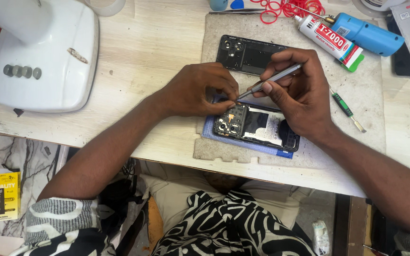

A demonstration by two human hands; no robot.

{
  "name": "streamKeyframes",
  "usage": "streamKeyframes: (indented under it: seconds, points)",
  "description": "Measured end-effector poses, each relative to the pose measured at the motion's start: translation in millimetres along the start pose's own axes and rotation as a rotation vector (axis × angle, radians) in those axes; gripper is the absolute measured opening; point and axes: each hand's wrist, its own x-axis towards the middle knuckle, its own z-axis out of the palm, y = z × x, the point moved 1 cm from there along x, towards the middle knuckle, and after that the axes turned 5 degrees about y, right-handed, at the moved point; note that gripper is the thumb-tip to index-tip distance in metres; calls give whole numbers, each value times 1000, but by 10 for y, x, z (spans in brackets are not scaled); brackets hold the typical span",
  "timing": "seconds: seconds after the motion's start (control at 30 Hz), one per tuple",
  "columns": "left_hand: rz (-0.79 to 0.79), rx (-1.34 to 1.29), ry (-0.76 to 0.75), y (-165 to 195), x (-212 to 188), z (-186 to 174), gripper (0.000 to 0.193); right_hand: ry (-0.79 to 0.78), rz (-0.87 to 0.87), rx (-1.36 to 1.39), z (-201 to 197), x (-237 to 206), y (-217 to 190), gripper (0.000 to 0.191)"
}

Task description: The person reassembles a disassembled smartphone at a repair bench, pressing the frame and back cover together by hand and testing the power button until the screen turns on. They then use tweezers to work on the phone's exposed internal components on the mat.

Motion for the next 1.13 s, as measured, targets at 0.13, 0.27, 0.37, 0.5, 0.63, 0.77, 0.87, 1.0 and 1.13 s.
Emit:
streamKeyframes:
  seconds: [0.13,0.27,0.37,0.5,0.63,0.77,0.87,1.0,1.13]
  points:
    - [11,-5,20,13,-13,-36,11,-5,-56,16,-11,-26,0,42]
    - [-15,-39,8,9,8,-26,11,-28,-114,1,-13,-31,-2,41]
    - [-18,-47,11,-8,12,-19,12,-34,-128,-16,-18,-28,2,41]
    - [-16,-69,16,-16,3,-20,14,-30,-127,-17,-7,-32,-14,41]
    - [-4,-72,20,-11,-9,-22,14,-34,-146,-70,10,-31,-48,41]
    - [-14,-75,6,-17,-11,-26,14,-40,-247,-244,58,-73,-114,42]
    - [-16,-79,2,-17,-12,-27,13,-52,-324,-302,80,-57,-135,44]
    - [-33,-62,-13,8,3,-33,14,-60,-280,-331,79,-83,-148,46]
    - [-12,0,-42,63,18,-93,28,-49,-266,-231,71,-79,-111,47]
